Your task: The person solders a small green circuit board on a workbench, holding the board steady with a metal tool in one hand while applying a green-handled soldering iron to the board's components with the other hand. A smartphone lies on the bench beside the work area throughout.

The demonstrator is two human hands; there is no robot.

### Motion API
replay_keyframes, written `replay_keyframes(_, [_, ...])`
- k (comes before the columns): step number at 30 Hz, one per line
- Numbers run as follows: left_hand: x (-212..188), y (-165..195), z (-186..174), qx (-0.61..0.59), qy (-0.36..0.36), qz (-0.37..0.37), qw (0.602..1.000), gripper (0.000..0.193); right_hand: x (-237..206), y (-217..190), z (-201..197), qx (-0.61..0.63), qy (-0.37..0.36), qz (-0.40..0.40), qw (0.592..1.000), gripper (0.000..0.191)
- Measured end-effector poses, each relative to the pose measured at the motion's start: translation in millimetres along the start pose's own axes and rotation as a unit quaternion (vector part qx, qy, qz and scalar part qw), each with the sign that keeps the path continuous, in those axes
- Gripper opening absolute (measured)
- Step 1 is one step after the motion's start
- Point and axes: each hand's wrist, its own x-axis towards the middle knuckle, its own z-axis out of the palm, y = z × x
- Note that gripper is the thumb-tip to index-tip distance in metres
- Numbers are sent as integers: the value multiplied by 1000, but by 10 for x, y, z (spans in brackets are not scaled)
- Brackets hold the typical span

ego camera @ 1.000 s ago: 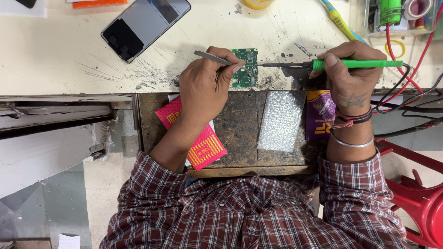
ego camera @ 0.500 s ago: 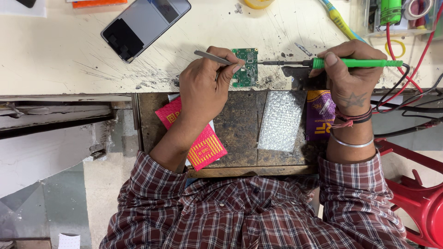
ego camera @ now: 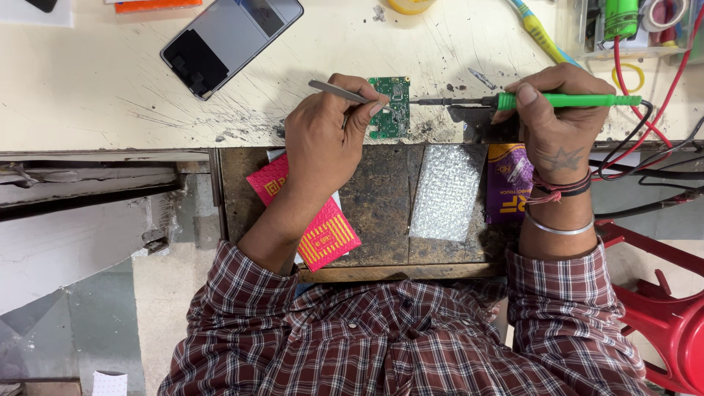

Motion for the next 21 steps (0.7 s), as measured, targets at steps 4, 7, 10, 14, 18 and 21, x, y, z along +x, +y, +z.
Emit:
replay_keyframes(4, [1,3,1,-4,5,1,1000,15,1,10,-2,3,-4,-2,1000,33])
replay_keyframes(7, [1,3,1,-2,2,-2,1000,15,0,5,-3,2,0,1,1000,32])
replay_keyframes(10, [-2,2,0,2,5,-1,1000,16,1,4,2,1,1,1,1000,32])
replay_keyframes(14, [-3,-5,-1,-1,4,1,1000,15,2,-3,9,-3,-2,0,1000,31])
replay_keyframes(18, [2,-4,0,-1,1,0,1000,15,3,-5,15,-8,1,3,1000,31])
replay_keyframes(21, [3,7,-5,-7,2,-5,1000,15,13,-4,14,-9,-3,-6,1000,32])
